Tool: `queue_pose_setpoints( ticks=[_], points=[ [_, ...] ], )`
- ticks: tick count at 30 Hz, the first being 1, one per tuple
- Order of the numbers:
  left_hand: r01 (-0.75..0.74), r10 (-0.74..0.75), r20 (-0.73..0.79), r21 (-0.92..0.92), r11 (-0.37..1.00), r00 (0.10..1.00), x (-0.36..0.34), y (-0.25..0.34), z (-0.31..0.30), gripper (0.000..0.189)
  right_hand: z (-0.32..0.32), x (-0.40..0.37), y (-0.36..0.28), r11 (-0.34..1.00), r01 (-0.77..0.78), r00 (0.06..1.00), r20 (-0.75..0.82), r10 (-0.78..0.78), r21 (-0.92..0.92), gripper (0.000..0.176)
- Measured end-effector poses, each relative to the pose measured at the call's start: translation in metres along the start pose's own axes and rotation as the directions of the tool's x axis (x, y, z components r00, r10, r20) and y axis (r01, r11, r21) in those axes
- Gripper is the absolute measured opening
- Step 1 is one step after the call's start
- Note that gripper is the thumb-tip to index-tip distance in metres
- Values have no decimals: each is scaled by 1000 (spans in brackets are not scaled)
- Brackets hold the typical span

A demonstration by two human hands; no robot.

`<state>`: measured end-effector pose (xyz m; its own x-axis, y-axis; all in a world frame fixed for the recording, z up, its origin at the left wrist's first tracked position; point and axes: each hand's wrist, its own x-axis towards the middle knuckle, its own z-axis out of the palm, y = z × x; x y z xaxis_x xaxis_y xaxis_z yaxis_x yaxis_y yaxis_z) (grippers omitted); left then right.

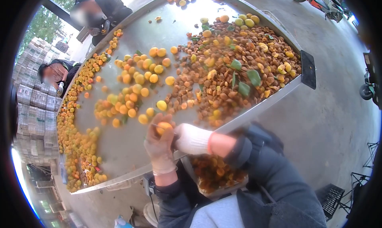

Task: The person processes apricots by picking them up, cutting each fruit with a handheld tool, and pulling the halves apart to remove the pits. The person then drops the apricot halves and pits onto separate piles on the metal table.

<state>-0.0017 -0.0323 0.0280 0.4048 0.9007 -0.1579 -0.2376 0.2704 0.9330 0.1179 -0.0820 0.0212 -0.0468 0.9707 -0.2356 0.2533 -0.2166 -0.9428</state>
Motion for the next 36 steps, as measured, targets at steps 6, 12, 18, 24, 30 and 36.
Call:
queue_pose_setpoints(
  ticks=[6, 12, 18, 24, 30, 36],
  points=[
    [114, -109, 221, -8, 993, 969, 0, 15, -11, 57, 11, -3, 11, 866, 30, 991, 95, -89, 500, 23],
    [132, -121, 194, -48, 990, 974, 4, 3, -12, 56, 1, -11, -1, 999, 26, 997, -70, -24, 19, 20],
    [-2, 0, -11, -125, 992, 1000, 3, -4, -1, 47, 3, -16, 0, 926, 7, 947, -296, -128, -379, 28],
    [29, -34, 46, 116, 993, 998, -5, 0, 4, 50, -15, -18, -7, 997, -41, 995, -90, 35, -59, 25],
    [164, -170, 210, 47, 985, 963, -3, 24, 1, 51, -16, -26, -21, 866, -148, 981, 184, 66, 478, 20],
    [11, 23, 199, -166, 986, 980, 12, 10, -13, 51, -45, -28, -22, 986, -121, 987, 120, 107, 114, 23]
  ],
)
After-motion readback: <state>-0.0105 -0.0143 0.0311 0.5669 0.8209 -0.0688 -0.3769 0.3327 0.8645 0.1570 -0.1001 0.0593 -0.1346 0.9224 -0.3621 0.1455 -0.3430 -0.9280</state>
